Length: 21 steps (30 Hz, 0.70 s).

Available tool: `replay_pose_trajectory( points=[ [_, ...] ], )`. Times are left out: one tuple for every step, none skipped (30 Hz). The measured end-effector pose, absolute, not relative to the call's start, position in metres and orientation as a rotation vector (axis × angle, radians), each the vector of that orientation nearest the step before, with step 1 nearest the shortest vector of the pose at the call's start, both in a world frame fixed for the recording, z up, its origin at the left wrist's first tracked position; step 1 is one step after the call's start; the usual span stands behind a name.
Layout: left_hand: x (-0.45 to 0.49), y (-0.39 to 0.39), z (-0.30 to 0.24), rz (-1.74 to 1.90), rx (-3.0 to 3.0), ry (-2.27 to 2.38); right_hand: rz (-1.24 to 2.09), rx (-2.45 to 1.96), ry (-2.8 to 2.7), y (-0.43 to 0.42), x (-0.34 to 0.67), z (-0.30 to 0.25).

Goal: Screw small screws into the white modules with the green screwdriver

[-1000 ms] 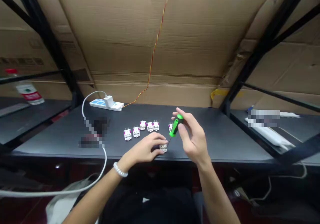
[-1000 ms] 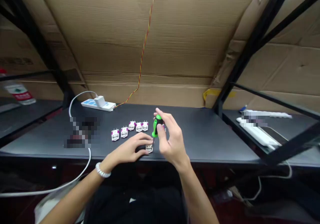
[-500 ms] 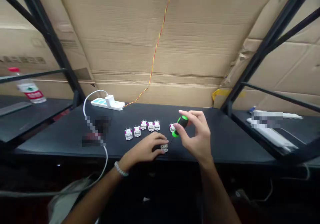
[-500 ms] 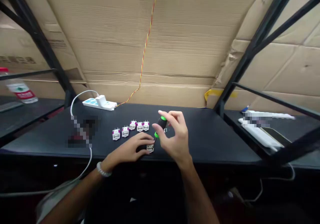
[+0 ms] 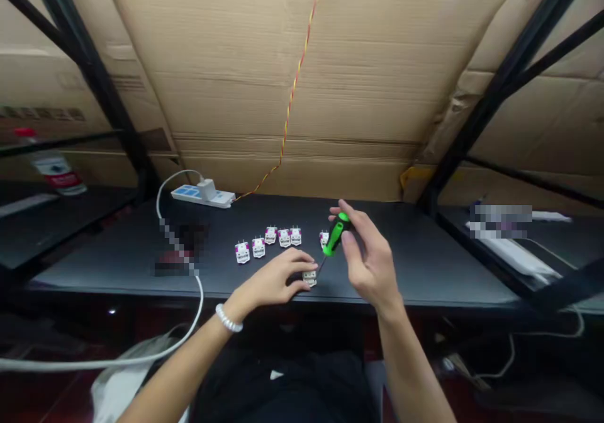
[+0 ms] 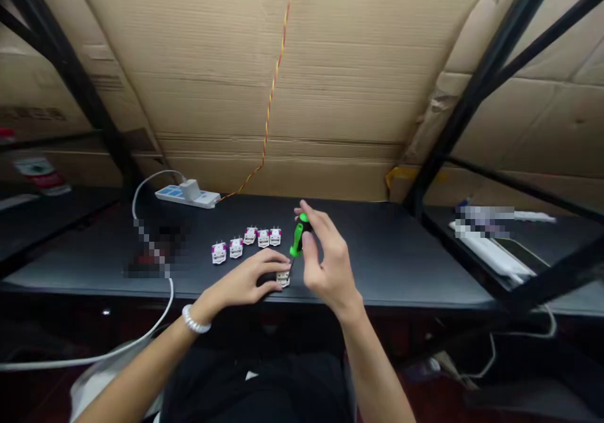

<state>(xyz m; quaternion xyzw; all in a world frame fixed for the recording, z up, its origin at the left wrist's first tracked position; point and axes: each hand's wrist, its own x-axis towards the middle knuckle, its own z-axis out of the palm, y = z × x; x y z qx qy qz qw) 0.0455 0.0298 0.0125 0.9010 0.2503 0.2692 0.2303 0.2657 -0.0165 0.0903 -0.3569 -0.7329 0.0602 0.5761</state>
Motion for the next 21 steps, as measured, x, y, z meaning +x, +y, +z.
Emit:
replay_pose_trajectory(
  points=[
    [0.0455,0.0298,0.0125,0.742,2.478,0.689,0.143,-0.831,-1.717,-0.0169,0.2654,0.0902],
    [0.0455,0.0299,0.0126,0.745,2.478,0.691,0.116,-0.84,-1.7,-0.0171,0.265,0.0901],
    [0.0456,0.0299,0.0128,0.748,2.478,0.691,0.069,-0.857,-1.674,-0.0172,0.2646,0.0901],
    [0.0456,0.0299,0.013,0.749,2.48,0.69,0.021,-0.878,-1.649,-0.0173,0.2642,0.0902],
    [0.0456,0.0298,0.0132,0.748,2.481,0.691,-0.01,-0.894,-1.636,-0.0174,0.264,0.0903],
    [0.0456,0.0298,0.0133,0.745,2.482,0.692,-0.012,-0.9,-1.639,-0.0174,0.264,0.0904],
    [0.0456,0.0297,0.0134,0.744,2.48,0.694,0.021,-0.898,-1.66,-0.0175,0.2643,0.0905],
    [0.0455,0.0296,0.0134,0.741,2.478,0.693,0.072,-0.886,-1.688,-0.0176,0.2649,0.0906],
    [0.0455,0.0296,0.0134,0.74,2.475,0.692,0.13,-0.873,-1.714,-0.0176,0.2655,0.0906],
    [0.0455,0.0296,0.0133,0.738,2.472,0.693,0.173,-0.86,-1.728,-0.0177,0.266,0.0907],
    [0.0455,0.0297,0.0132,0.739,2.47,0.695,0.185,-0.852,-1.726,-0.0177,0.2664,0.0907],
    [0.0455,0.0297,0.0131,0.741,2.47,0.695,0.165,-0.854,-1.71,-0.0176,0.2666,0.0907],
    [0.0456,0.0298,0.013,0.74,2.471,0.694,0.115,-0.861,-1.684,-0.0174,0.2666,0.0906],
    [0.0456,0.0299,0.013,0.74,2.473,0.695,0.057,-0.873,-1.655,-0.017,0.2665,0.0905],
    [0.0456,0.0299,0.013,0.741,2.473,0.699,0.012,-0.888,-1.634,-0.0166,0.2665,0.0903],
    [0.0456,0.0299,0.0131,0.739,2.473,0.701,-0.006,-0.899,-1.626,-0.0161,0.2666,0.0901],
    [0.0456,0.0299,0.0133,0.737,2.473,0.7,0.01,-0.904,-1.639,-0.0157,0.2668,0.0899],
    [0.0455,0.0299,0.0134,0.732,2.471,0.7,0.052,-0.898,-1.666,-0.0154,0.2672,0.0897],
    [0.0454,0.0299,0.0135,0.73,2.469,0.701,0.104,-0.883,-1.693,-0.0152,0.2676,0.0896],
    [0.0453,0.0298,0.0136,0.731,2.466,0.701,0.15,-0.867,-1.715,-0.0152,0.2679,0.0897],
    [0.0452,0.0297,0.0136,0.733,2.464,0.698,0.171,-0.851,-1.725,-0.0153,0.268,0.0898]
  ],
)
